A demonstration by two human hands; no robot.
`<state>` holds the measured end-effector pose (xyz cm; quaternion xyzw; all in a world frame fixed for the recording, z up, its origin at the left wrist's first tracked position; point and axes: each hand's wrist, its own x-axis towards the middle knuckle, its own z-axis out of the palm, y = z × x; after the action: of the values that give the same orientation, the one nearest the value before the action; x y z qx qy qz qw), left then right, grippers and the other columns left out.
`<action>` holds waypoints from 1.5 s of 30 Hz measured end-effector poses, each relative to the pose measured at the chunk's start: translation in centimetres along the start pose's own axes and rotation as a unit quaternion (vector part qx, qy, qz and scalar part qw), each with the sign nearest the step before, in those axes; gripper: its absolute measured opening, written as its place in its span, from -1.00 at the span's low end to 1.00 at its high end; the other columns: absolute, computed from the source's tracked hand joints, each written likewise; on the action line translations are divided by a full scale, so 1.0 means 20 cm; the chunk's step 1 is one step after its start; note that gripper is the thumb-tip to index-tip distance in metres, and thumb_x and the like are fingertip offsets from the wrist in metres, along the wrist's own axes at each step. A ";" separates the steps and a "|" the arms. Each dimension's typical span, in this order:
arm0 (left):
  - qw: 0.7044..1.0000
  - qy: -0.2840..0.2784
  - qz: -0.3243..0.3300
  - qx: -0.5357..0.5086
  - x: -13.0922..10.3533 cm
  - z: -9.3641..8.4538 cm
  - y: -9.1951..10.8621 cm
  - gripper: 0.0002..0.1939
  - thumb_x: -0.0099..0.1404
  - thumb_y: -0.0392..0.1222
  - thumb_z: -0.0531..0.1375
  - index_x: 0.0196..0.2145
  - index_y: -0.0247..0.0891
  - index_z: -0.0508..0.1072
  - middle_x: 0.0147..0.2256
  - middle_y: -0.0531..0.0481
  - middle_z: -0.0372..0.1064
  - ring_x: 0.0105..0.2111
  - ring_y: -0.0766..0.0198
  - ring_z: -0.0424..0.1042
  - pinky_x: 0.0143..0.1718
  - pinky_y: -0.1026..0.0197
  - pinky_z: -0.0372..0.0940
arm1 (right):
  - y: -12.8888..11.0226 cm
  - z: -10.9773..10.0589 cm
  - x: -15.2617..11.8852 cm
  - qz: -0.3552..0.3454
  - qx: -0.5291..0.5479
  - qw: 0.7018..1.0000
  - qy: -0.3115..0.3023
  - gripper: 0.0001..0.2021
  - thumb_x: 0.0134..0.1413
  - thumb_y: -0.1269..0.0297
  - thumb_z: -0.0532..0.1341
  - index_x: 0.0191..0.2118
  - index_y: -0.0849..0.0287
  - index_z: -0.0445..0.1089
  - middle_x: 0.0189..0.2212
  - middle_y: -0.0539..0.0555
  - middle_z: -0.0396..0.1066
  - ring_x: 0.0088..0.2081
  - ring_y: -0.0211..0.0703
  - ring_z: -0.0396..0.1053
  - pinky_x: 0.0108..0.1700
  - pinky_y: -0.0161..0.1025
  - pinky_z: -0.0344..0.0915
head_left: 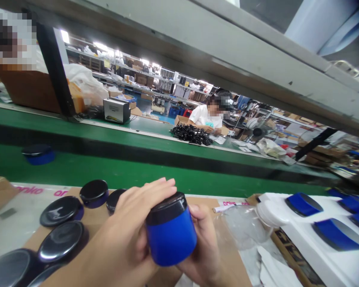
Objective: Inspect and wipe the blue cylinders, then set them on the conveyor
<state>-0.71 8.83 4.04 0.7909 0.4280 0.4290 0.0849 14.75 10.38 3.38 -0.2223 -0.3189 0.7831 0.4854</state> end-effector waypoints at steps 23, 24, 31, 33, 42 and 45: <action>0.644 -0.062 -0.460 -0.608 0.09 -0.10 0.08 -0.50 0.02 0.20 0.48 -0.09 0.03 0.63 -0.07 0.09 0.63 0.03 0.18 0.53 -0.01 0.31 0.39 | 0.03 0.03 -0.12 -0.249 -0.536 0.806 0.027 0.24 -0.04 0.31 0.42 0.44 -0.20 -0.60 0.50 0.09 -0.26 0.47 0.29 -0.15 0.37 0.23 0.12; 0.638 -0.058 -0.472 -0.605 0.09 -0.10 0.09 -0.48 -0.03 0.20 0.50 -0.11 0.02 0.64 -0.08 0.10 0.63 0.04 0.16 0.53 0.00 0.30 0.39 | 0.02 0.03 -0.12 -0.247 -0.541 0.803 0.027 0.27 -0.06 0.33 0.43 0.44 -0.18 -0.62 0.50 0.11 -0.27 0.47 0.32 -0.15 0.36 0.25 0.13; 0.614 -0.088 -0.422 -0.661 0.09 -0.09 0.09 -0.48 0.05 0.18 0.47 -0.06 -0.02 0.62 -0.07 -0.03 0.62 0.06 -0.04 0.52 0.14 0.02 0.37 | -0.09 0.05 -0.16 -0.197 -0.550 0.811 0.010 0.10 0.04 0.18 0.36 0.48 -0.19 -0.43 0.48 -0.08 -0.14 0.44 0.26 -0.02 0.36 0.12 0.20; 0.617 -0.083 -0.413 -0.665 0.09 -0.09 0.09 -0.55 0.08 0.16 0.46 -0.10 -0.02 0.64 -0.07 -0.01 0.62 0.07 -0.02 0.51 0.15 0.03 0.36 | -0.13 0.03 -0.15 -0.189 -0.549 0.814 -0.008 0.04 0.06 0.12 0.35 0.49 -0.19 -0.35 0.47 -0.10 -0.10 0.43 0.23 0.02 0.36 0.09 0.21; 0.635 -0.051 -0.424 -0.644 0.09 -0.08 0.11 -0.65 0.01 0.19 0.48 -0.27 0.05 0.68 -0.19 0.10 0.64 -0.01 0.03 0.53 0.12 0.07 0.35 | -0.18 0.01 -0.10 -0.186 -0.556 0.810 -0.012 -0.05 0.15 0.03 0.30 0.48 -0.22 -0.31 0.46 -0.14 -0.04 0.41 0.12 0.07 0.37 0.03 0.18; 0.625 -0.071 -0.424 -0.651 0.08 -0.09 0.12 -0.66 0.03 0.20 0.47 -0.29 0.02 0.66 -0.38 0.09 0.60 -0.24 0.12 0.58 -0.06 0.12 0.43 | -0.18 0.03 -0.14 -0.198 -0.568 0.798 -0.014 0.00 0.06 0.07 0.37 0.49 -0.15 -0.22 0.45 -0.06 0.01 0.40 0.15 0.11 0.37 -0.01 0.20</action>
<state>-0.05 8.13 7.36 0.2880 0.3179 0.4545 0.7807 17.75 8.93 6.37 -0.3787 -0.7508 0.3510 0.4120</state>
